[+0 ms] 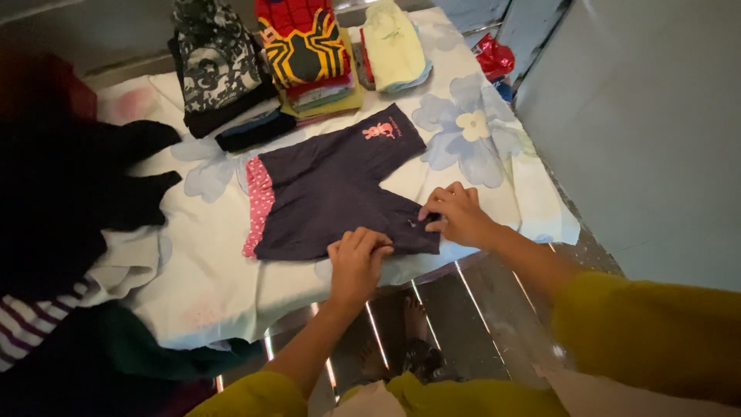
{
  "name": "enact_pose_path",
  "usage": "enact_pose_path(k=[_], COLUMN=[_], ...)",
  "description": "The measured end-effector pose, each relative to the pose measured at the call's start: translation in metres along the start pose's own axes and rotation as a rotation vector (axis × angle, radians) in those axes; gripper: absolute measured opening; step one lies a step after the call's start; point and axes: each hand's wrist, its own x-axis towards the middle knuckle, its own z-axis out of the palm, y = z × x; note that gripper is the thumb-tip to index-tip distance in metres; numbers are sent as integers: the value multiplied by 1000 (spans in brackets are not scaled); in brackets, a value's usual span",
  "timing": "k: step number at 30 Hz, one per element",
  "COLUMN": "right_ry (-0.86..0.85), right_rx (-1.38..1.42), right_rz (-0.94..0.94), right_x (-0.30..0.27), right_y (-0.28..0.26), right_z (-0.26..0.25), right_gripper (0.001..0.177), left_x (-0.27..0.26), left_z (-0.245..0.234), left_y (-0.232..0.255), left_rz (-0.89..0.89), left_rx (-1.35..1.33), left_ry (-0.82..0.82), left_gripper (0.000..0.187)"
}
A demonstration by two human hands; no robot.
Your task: Folding various garments including pants and shirts and stacking them on a bed.
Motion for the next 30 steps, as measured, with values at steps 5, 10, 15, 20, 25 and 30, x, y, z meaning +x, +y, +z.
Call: enact_pose_path(k=[5,10,15,20,25,30], right_ry=[94,594,277,367,186,148], right_rx=[-46,-87,288,109,115,148], right_rz=[-57,265,646,275,-45,76], right_x=[6,7,-6,-40,-53,-36], right_y=[34,77,33,-32,-59,-3], right_z=[13,19,14,24,24,27], right_gripper=[17,10,26,20,46,33], left_x=[-5,-13,-12,-18,-22,-14], left_z=[-7,14,12,-26,-98,-134], left_y=[2,-4,5,-30,-109,-152], left_rz=[21,-3,-64,133,-240,-173], left_rx=[66,153,95,-54,581,662], left_ry=[-51,-122,-212,-143,-149,-231], left_gripper=[13,9,17,26,60,48])
